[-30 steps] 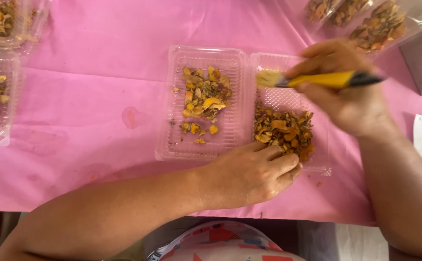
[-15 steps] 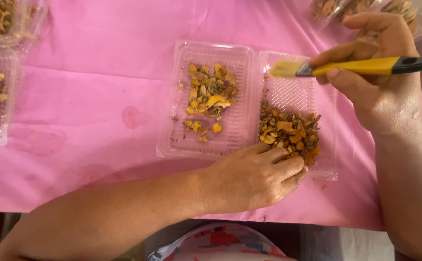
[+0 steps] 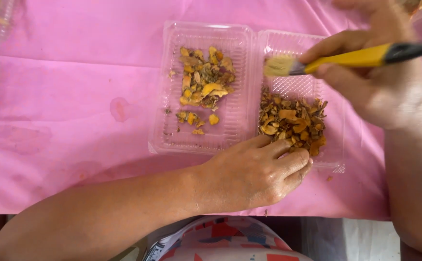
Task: Sorting and cleaning dried turmeric pieces in plastic containers using a brush and hands.
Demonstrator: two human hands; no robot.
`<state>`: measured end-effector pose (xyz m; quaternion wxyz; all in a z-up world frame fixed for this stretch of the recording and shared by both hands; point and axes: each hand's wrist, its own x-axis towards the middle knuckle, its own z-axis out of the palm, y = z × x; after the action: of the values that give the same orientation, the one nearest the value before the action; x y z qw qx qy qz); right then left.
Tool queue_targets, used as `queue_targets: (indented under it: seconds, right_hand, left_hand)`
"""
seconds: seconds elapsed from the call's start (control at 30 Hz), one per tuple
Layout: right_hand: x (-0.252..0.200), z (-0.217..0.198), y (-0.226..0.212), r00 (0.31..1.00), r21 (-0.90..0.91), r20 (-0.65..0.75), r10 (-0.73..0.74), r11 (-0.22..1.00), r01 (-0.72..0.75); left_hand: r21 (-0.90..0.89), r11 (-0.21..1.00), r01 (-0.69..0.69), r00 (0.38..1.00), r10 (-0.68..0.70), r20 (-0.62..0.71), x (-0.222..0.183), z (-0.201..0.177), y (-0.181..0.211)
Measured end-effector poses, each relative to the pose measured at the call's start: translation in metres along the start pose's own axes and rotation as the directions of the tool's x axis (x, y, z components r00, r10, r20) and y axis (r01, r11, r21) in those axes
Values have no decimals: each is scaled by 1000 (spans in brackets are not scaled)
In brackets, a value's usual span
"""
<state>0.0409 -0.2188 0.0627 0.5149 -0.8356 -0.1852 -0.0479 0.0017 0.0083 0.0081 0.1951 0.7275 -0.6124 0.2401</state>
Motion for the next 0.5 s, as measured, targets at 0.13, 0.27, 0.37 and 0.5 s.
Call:
queue_targets:
  seconds: [0.13, 0.27, 0.37, 0.5]
  right_hand:
    - [-13, -12, 20, 990, -102, -136, -36, 995, 22]
    - [-5, 6, 6, 994, -93, -60, -92, 992, 86]
    - [-13, -1, 12, 994, -158, -104, -31, 987, 14]
    - [-13, -5, 28, 987, -191, -108, -118, 977, 96]
  left_hand:
    - [9, 1000, 16, 1000, -16, -4, -1, -2, -1]
    - [-29, 999, 15, 1000, -14, 13, 1, 2, 1]
    - [-37, 999, 21, 1000, -21, -1, -1, 4, 1]
    - [-12, 1000, 22, 1000, -22, -14, -3, 4, 1]
